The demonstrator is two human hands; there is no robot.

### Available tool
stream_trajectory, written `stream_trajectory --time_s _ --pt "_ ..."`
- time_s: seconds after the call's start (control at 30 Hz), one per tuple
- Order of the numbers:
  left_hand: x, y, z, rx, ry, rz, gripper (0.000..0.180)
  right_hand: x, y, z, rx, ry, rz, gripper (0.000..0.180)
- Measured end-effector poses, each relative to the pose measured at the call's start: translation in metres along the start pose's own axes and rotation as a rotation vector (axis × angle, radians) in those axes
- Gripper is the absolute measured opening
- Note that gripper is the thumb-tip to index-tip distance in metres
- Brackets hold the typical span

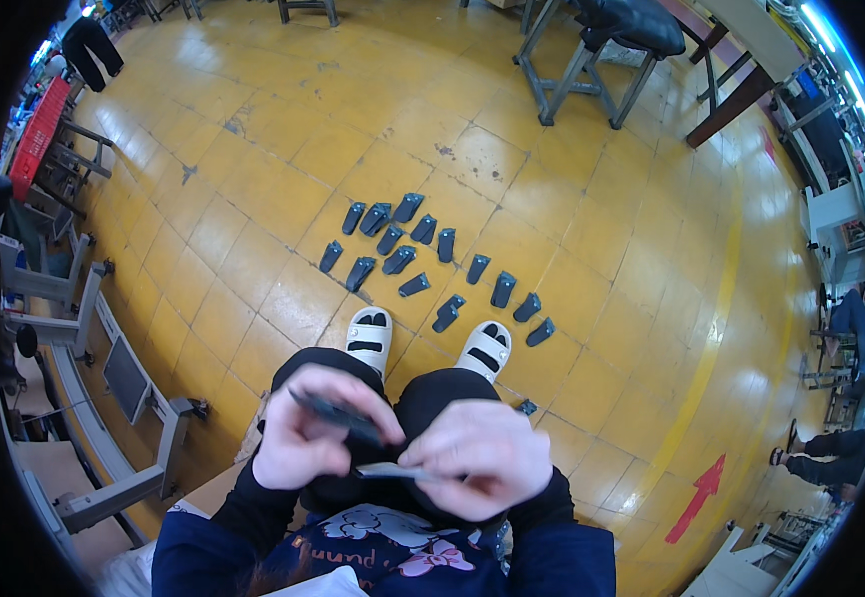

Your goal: The person sits on the floor and repeatedly picks up small dark rectangular objects, attaches a thin black strip to each one, and places them back on the floor. The process is repeated for multiple items in a consistent sequence.

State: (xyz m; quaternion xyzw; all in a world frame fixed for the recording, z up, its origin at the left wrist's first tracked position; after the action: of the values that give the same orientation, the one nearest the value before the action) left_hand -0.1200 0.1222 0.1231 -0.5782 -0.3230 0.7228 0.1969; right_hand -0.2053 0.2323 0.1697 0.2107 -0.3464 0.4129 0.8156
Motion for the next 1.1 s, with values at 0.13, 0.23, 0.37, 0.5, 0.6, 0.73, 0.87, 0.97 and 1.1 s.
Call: stream_trajectory --time_s 0.13,0.23,0.37,0.5,0.6,0.73,0.87,0.97,1.1 --pt "-0.017 -0.032 0.004 0.217 -0.228 0.511 0.051 0.022 0.007 -0.008 -0.089 0.143 -0.095 0.019" --pt "-0.017 -0.028 0.009 0.197 -0.209 0.671 0.035 0.003 0.000 0.003 0.073 0.030 -0.108 0.019" --pt "-0.006 -0.018 0.015 0.155 -0.038 0.676 0.029 -0.032 -0.025 0.002 0.305 -0.231 -0.237 0.028" --pt "-0.002 -0.012 0.014 0.158 0.033 0.677 0.027 -0.036 -0.029 0.003 0.287 -0.220 -0.198 0.030" --pt "-0.004 -0.009 0.014 0.159 0.028 0.647 0.030 -0.040 -0.031 0.006 0.296 -0.207 -0.146 0.028" --pt "-0.008 -0.008 0.013 0.200 -0.020 0.653 0.023 -0.041 -0.033 0.005 0.301 -0.208 -0.104 0.027" --pt "-0.003 -0.005 0.014 0.191 0.052 0.626 0.024 -0.043 -0.033 0.004 0.320 -0.213 -0.084 0.027" --pt "-0.002 -0.004 0.013 0.200 0.060 0.607 0.024 -0.043 -0.031 0.002 0.308 -0.202 -0.087 0.027" --pt "-0.004 -0.003 0.013 0.200 0.060 0.579 0.028 -0.042 -0.026 0.004 0.264 -0.185 -0.058 0.027"
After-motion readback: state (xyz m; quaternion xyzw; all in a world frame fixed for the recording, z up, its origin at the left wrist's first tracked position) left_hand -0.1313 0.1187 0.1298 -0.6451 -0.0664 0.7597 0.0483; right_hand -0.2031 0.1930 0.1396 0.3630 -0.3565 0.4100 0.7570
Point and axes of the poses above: each hand's wrist, its own z-axis towards the middle knuckle, its own y-axis out of the back of the hand, x = y × z, the point moved 10 cm from there along z, towards the middle knuckle, and after that the axes turned 10 degrees about -z, right-handed, at the moved point
